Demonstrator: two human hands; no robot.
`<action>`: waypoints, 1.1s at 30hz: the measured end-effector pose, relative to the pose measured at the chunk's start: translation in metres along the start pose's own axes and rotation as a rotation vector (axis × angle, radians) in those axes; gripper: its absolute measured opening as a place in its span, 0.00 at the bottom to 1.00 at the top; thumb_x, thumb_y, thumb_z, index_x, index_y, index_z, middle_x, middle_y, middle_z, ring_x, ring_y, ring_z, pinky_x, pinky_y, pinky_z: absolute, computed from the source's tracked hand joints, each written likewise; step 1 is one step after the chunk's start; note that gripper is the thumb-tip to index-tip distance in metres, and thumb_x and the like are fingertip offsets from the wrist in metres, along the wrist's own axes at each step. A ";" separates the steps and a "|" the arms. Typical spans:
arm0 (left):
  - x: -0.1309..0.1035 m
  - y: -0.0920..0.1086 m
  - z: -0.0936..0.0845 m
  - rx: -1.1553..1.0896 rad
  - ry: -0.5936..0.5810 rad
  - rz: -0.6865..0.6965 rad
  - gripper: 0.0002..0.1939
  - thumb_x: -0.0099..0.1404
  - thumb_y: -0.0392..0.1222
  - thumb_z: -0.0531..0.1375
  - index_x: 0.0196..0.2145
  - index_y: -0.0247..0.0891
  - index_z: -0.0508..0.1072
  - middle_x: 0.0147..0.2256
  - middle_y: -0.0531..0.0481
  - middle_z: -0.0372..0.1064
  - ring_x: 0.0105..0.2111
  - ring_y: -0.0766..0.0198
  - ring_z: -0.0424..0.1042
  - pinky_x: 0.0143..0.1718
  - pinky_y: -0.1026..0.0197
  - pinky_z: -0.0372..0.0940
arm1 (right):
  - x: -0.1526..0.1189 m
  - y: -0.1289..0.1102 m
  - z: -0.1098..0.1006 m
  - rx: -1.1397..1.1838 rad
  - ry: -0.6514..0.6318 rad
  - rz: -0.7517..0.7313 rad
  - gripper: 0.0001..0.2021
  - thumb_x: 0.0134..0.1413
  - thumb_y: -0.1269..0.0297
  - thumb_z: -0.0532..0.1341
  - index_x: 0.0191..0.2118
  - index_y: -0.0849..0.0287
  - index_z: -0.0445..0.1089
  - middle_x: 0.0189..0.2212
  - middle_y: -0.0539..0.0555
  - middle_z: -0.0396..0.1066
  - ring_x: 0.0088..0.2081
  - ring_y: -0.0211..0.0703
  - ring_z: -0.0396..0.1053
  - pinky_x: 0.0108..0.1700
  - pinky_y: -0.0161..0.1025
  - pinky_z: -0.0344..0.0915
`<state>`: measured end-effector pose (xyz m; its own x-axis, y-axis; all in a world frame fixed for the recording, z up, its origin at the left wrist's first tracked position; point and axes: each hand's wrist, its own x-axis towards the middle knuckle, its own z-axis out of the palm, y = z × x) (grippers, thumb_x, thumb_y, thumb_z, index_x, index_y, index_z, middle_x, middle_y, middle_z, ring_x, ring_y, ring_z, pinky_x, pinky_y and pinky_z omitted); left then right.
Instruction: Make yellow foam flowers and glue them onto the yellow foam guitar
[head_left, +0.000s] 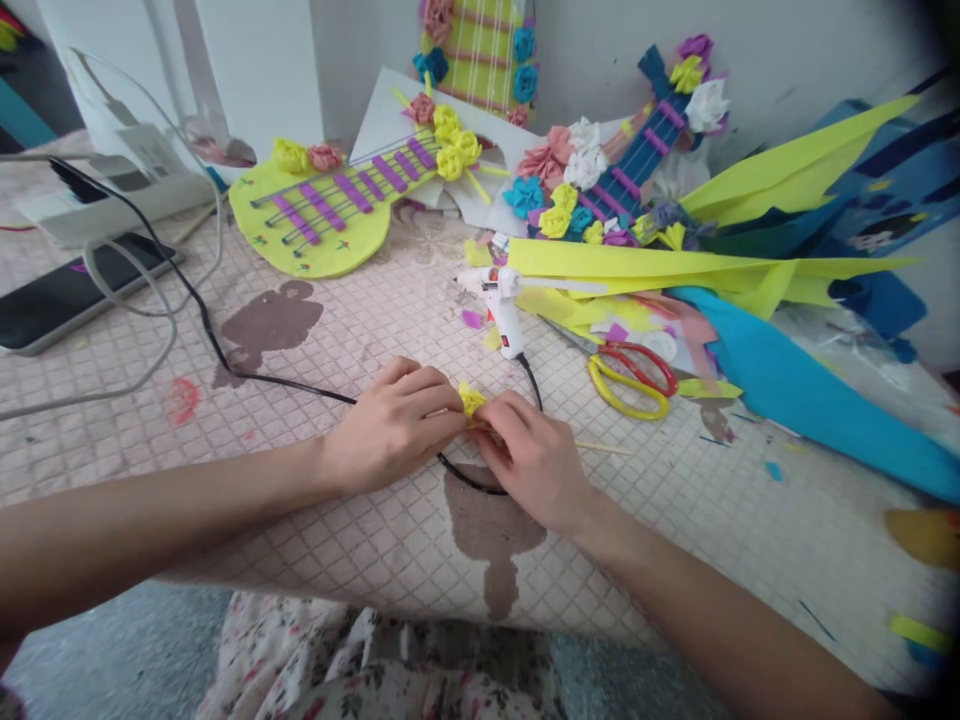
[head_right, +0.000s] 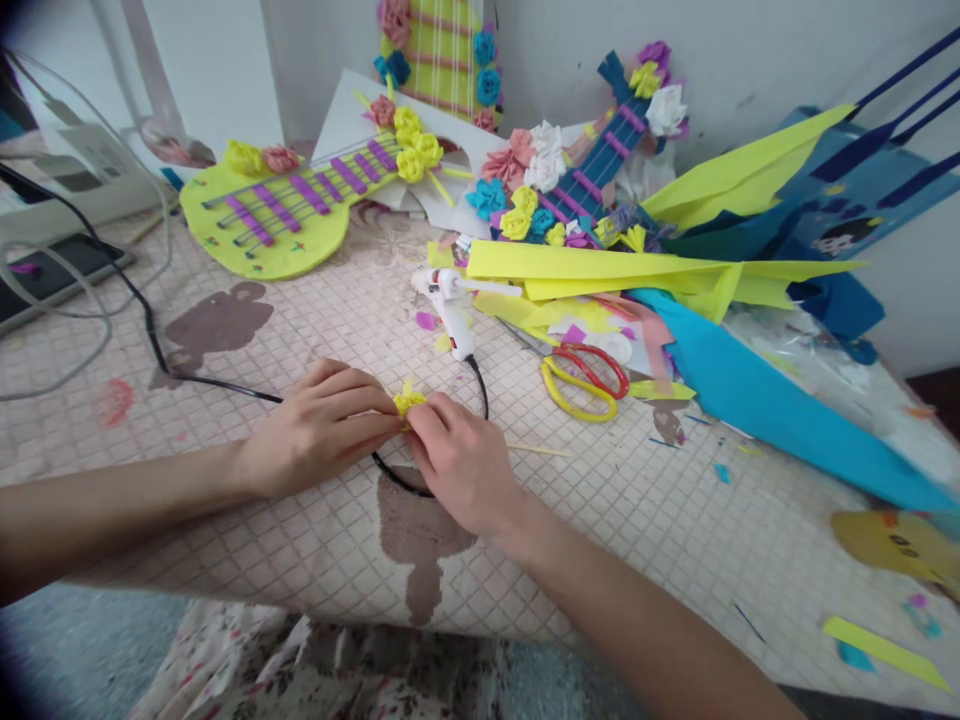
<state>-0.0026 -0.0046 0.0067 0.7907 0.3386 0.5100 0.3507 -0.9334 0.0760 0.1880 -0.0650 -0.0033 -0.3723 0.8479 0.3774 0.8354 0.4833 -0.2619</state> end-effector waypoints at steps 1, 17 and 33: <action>0.000 0.000 0.000 0.008 -0.004 0.000 0.05 0.67 0.37 0.55 0.34 0.38 0.70 0.33 0.51 0.71 0.37 0.62 0.67 0.38 0.57 0.58 | 0.000 0.000 0.000 0.001 0.010 -0.007 0.07 0.61 0.69 0.52 0.36 0.60 0.67 0.33 0.53 0.67 0.33 0.38 0.66 0.31 0.33 0.61; 0.001 0.001 0.003 -0.055 0.018 -0.082 0.04 0.66 0.37 0.56 0.32 0.37 0.69 0.32 0.50 0.69 0.36 0.62 0.65 0.37 0.57 0.56 | 0.003 -0.002 -0.004 -0.058 -0.042 -0.024 0.10 0.62 0.69 0.51 0.33 0.61 0.68 0.32 0.54 0.68 0.36 0.42 0.66 0.35 0.37 0.64; 0.000 0.004 0.003 -0.032 0.006 -0.077 0.03 0.65 0.36 0.56 0.33 0.37 0.69 0.33 0.49 0.69 0.37 0.60 0.65 0.38 0.56 0.57 | 0.003 -0.003 -0.004 -0.103 -0.050 -0.046 0.10 0.62 0.69 0.51 0.33 0.60 0.68 0.31 0.53 0.68 0.34 0.40 0.65 0.32 0.36 0.62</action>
<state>0.0004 -0.0075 0.0047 0.7593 0.4085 0.5065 0.3936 -0.9082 0.1425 0.1861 -0.0647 0.0026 -0.4290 0.8364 0.3411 0.8530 0.4994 -0.1515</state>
